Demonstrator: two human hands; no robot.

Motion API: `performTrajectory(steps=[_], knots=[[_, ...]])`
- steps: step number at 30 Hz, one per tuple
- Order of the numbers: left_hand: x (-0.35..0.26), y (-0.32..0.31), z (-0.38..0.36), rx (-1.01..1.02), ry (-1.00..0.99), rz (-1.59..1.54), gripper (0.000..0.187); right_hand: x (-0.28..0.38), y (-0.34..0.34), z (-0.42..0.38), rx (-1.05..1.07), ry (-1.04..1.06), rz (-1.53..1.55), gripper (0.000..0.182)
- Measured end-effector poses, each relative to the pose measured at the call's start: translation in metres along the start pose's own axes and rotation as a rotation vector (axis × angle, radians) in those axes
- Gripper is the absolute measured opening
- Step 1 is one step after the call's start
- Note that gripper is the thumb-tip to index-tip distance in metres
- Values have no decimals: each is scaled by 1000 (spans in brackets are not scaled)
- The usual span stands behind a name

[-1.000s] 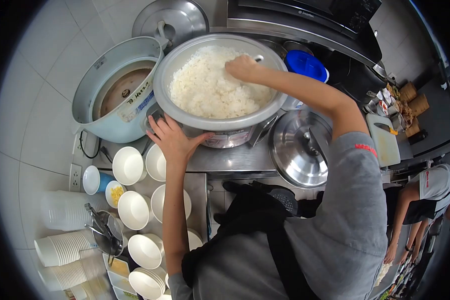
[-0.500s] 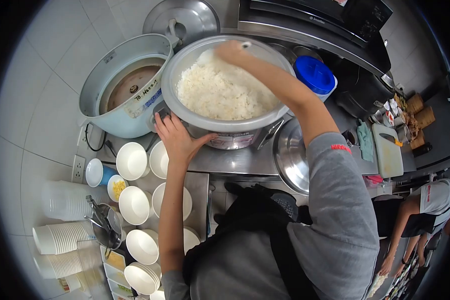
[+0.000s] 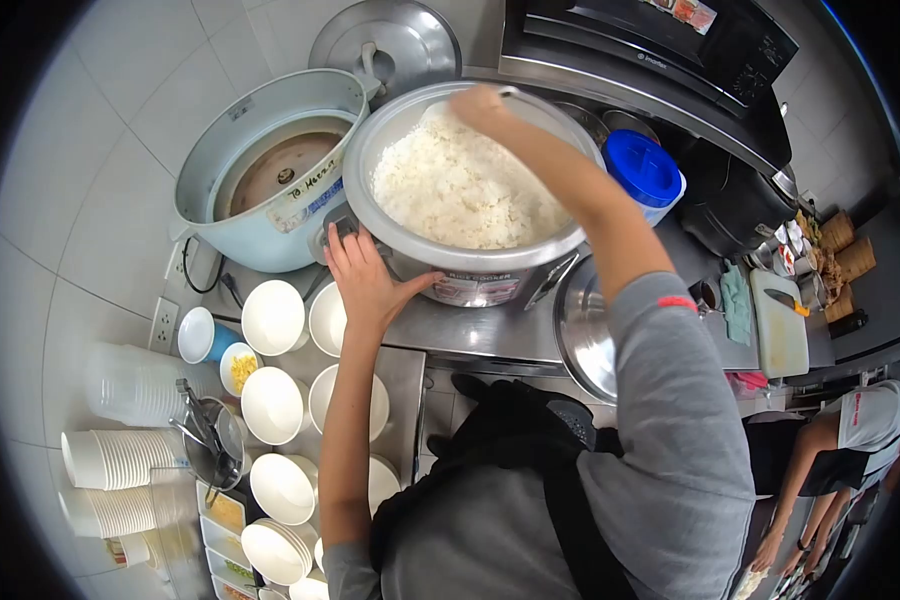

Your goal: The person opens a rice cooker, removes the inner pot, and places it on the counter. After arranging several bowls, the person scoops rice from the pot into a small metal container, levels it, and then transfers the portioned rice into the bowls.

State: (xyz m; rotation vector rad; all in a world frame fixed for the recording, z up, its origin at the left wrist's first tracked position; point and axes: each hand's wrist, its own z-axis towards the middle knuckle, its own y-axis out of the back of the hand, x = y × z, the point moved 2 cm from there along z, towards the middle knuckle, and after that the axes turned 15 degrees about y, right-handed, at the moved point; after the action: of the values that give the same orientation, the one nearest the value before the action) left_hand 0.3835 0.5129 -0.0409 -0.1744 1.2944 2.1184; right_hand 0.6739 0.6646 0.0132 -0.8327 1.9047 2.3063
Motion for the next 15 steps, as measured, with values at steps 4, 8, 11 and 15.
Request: performTrajectory(steps=[4,8,11,15], knots=[[-4,5,2,8,-22,43,101,61,-1,36,-45,415,-140,12],[-4,4,2,20,60,93,101,94,40,5,-161,539,-70,10],[-6,7,-1,42,94,96,102,105,70,-55,23,499,58,14],[-3,5,-1,64,96,57,113,77,71,-115,164,369,279,17]])
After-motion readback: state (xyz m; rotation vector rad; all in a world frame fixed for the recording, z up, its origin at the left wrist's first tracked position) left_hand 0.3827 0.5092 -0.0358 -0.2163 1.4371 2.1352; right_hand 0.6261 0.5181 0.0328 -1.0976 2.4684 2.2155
